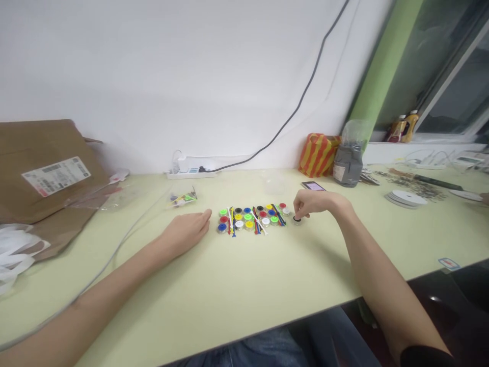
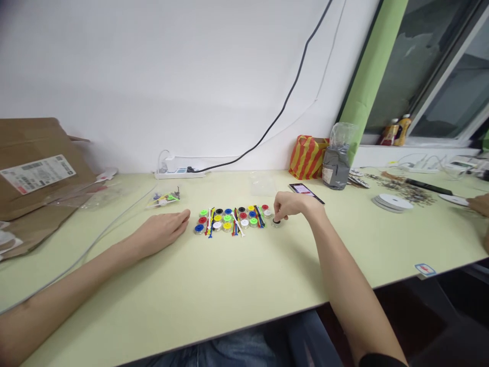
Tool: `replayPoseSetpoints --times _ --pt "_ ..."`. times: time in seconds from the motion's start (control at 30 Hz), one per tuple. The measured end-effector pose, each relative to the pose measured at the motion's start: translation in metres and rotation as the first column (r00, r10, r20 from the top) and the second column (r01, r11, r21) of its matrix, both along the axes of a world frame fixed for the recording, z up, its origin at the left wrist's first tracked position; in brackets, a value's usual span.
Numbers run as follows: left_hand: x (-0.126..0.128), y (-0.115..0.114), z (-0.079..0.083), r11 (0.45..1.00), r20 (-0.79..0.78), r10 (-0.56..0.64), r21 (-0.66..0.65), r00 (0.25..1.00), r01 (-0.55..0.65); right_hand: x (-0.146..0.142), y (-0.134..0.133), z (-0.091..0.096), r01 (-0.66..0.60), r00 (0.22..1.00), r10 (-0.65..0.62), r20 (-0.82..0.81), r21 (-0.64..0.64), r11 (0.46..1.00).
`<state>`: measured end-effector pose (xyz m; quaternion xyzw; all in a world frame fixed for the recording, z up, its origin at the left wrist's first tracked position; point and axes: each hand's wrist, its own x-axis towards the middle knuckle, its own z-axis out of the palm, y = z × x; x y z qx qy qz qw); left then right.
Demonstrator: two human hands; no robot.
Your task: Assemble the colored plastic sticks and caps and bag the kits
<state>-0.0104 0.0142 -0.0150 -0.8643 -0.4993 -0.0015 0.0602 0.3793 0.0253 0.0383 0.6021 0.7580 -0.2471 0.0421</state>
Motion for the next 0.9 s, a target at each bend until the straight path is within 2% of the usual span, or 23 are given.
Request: replayPoseSetpoints --times 0.3,0.7,0.9 --pt "0.000 0.000 0.002 1.000 -0.023 -0.016 0.004 1.000 0.016 -0.009 0.002 -0.005 -0.010 0.998 0.011 -0.055 0.022 1.000" --pt "0.001 -0.002 0.004 1.000 -0.009 -0.010 -0.016 1.000 0.010 -0.013 0.007 -0.005 -0.046 0.999 0.046 0.001 0.022 0.999" --pt "-0.002 0.001 0.000 1.000 -0.036 -0.020 0.000 0.999 0.020 -0.010 0.013 -0.014 -0.062 0.998 0.063 -0.021 0.058 0.996"
